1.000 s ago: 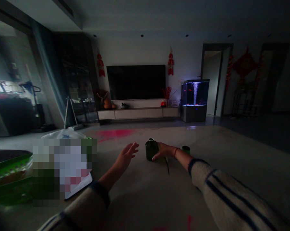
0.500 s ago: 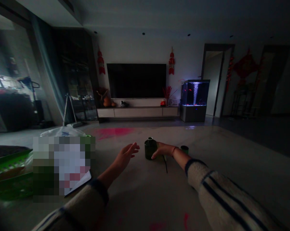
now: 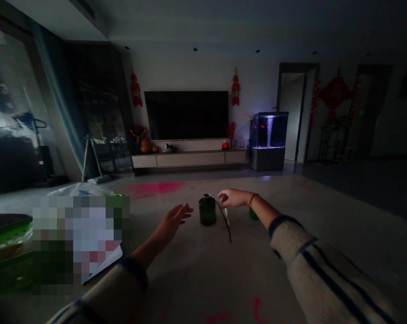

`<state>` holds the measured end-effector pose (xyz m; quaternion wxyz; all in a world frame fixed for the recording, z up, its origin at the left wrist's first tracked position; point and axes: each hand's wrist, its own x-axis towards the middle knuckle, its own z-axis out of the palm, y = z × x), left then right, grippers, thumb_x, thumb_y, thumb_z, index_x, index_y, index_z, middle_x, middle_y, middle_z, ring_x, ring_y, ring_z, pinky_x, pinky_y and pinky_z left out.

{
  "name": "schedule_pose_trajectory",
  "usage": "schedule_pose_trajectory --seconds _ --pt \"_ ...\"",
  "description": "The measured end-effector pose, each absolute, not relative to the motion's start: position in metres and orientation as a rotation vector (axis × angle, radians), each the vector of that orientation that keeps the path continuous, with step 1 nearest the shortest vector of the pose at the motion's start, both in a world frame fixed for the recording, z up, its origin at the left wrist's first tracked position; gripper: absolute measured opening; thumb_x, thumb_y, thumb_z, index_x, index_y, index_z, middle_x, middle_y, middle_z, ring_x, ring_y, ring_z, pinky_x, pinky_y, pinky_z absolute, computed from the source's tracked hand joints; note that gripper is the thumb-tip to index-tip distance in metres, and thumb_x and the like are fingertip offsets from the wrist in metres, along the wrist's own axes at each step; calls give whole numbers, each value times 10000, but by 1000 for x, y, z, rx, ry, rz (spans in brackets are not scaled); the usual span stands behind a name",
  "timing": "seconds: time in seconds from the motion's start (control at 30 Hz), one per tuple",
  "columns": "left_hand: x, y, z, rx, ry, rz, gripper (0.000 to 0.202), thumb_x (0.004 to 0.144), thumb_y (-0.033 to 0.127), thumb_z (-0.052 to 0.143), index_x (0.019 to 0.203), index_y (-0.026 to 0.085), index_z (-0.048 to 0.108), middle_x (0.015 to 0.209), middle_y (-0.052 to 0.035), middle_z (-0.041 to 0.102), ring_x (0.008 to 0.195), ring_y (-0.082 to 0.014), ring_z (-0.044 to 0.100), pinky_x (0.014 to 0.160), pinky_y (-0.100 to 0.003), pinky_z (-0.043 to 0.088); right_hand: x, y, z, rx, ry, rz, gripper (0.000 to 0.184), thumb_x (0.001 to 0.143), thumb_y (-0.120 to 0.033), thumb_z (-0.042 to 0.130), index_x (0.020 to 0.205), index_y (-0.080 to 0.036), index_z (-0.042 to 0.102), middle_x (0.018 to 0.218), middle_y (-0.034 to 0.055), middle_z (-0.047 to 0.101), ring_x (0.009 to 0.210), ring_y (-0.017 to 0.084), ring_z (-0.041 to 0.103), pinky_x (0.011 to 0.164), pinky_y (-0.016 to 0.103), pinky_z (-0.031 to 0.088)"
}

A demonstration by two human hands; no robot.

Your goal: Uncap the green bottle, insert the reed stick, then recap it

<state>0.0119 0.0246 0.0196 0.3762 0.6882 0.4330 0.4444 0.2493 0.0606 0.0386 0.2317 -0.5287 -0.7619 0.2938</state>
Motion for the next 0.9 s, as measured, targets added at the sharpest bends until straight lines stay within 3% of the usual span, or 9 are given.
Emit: schedule_pose_trajectory --seconds 0.13,0.2,0.3,0.53,0.73,0.9 --pt "11 26 15 1804 1060 1135 337 686 468 449 740 156 565 836 -82 626 765 -183 571 664 -300 415 248 50 49 -1694 -2335 376 246 636 -209 589 853 -109 648 822 78 654 744 162 588 654 232 422" --pt "10 26 15 1827 1031 1130 290 691 419 459 733 154 570 805 -70 623 738 -168 564 657 -292 412 241 45 50 -1759 -2434 282 184 662 -207 542 766 -125 670 749 63 666 696 148 596 591 203 403" --pt "11 23 17 1848 1013 1136 228 690 351 458 714 155 571 769 -54 616 724 -153 552 660 -281 407 228 41 45 -1900 -2465 126 221 692 -263 508 737 -132 679 721 80 671 677 153 605 559 206 388" --pt "12 23 17 1839 1024 1133 202 687 316 445 696 156 568 717 -33 596 670 -136 534 626 -264 394 215 44 23 -2112 -2302 -27 389 698 -399 503 916 -111 649 944 186 637 868 296 593 631 331 424" --pt "11 24 14 1869 1001 1127 220 694 329 442 707 151 571 723 -43 596 687 -142 536 644 -268 397 215 47 17 -2173 -2199 -18 292 688 -194 511 947 -131 630 991 163 627 902 246 592 645 278 430" --pt "12 23 15 1870 1005 1122 212 698 325 442 707 156 571 728 -41 604 695 -144 550 650 -269 410 217 50 17 -2198 -2140 42 289 607 -183 583 883 -138 652 928 130 650 820 205 613 585 220 416"
